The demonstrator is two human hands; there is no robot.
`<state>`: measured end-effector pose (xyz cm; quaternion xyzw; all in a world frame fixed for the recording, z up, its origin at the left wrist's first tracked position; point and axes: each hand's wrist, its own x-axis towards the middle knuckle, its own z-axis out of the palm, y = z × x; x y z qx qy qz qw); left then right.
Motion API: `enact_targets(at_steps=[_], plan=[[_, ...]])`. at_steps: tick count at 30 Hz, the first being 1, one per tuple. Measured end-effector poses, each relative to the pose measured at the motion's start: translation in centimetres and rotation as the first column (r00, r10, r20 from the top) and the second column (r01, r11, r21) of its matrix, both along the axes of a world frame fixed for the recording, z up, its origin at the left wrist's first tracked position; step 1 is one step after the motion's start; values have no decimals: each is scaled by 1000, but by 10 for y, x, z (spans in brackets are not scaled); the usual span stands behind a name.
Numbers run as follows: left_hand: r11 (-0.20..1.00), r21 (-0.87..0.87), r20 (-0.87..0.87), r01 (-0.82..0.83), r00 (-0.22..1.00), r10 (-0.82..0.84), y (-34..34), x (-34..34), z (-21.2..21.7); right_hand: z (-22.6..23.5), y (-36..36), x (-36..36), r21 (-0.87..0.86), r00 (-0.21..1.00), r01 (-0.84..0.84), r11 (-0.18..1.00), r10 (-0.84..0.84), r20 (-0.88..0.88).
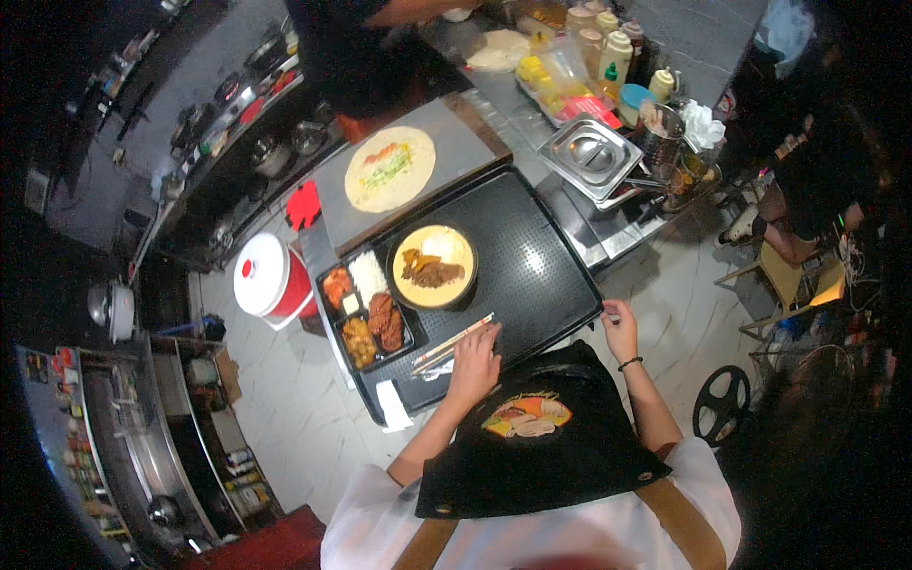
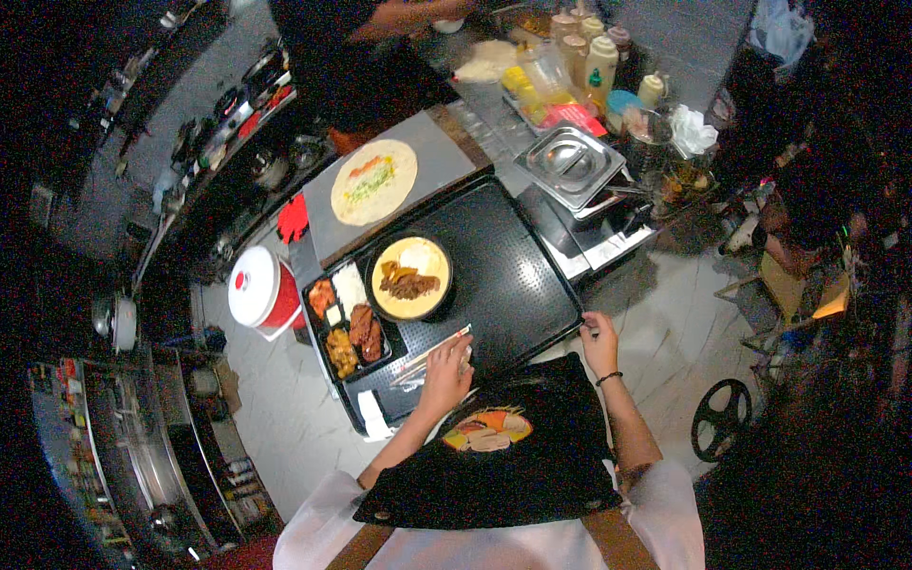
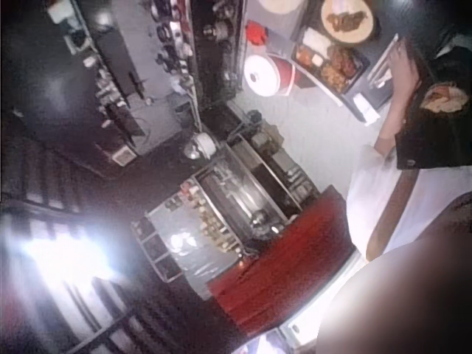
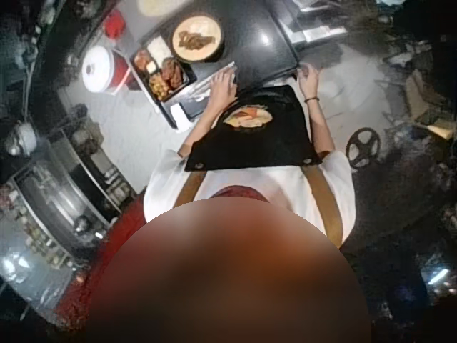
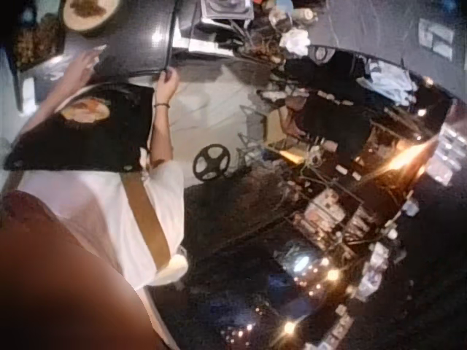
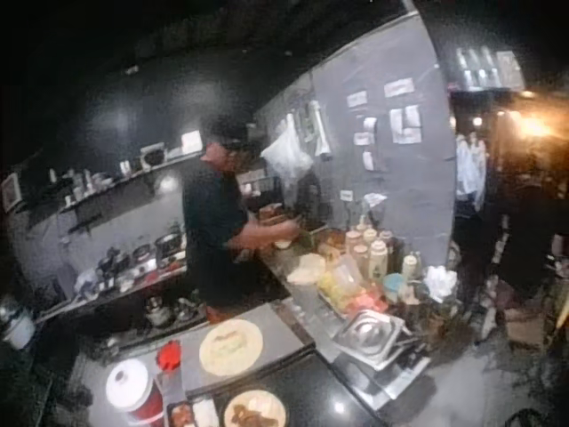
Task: The person assembles food trays by placing a bento box and a bowl of soup onto a black tray, then adds a receipt and chopsticks. The person repeats this process for a second tray, arranging items and adding condiments.
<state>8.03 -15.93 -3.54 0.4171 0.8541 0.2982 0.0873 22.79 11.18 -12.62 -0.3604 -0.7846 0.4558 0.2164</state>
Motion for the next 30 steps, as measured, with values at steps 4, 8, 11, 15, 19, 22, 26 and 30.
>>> enact_targets(at_steps=[4, 8, 11, 15, 19, 22, 26, 30], plan=[[998, 22, 10, 52, 999, -52, 7, -2, 1, -9, 3, 9, -87, 996, 73, 994, -77, -40], [1000, 16, -24, 9, 1000, -8, 25, -2, 10, -16, 17, 12, -147, 988, 94, 985, -110, -105], [999, 29, -43, -43, 998, 44, 41, 2, 17, -22, 41, 13, -67, 990, 59, 996, -67, -125], [995, 59, -27, -78, 996, 79, 68, 21, 18, -24, 82, 14, -172, 988, 14, 985, -40, -149], [995, 56, -19, -78, 997, 79, 119, 54, 10, -29, 132, 40, -200, 988, -74, 977, 45, -145], [994, 88, 0, -67, 998, 68, 170, 84, 19, -27, 170, 65, -191, 988, -107, 976, 82, -132], [986, 127, 30, -110, 994, 107, 214, 117, 18, -53, 225, 99, -165, 982, -189, 968, 183, -50], [968, 66, 125, -244, 964, 234, 228, 153, 14, -67, 256, 102, -197, 945, -317, 928, 326, 15]])
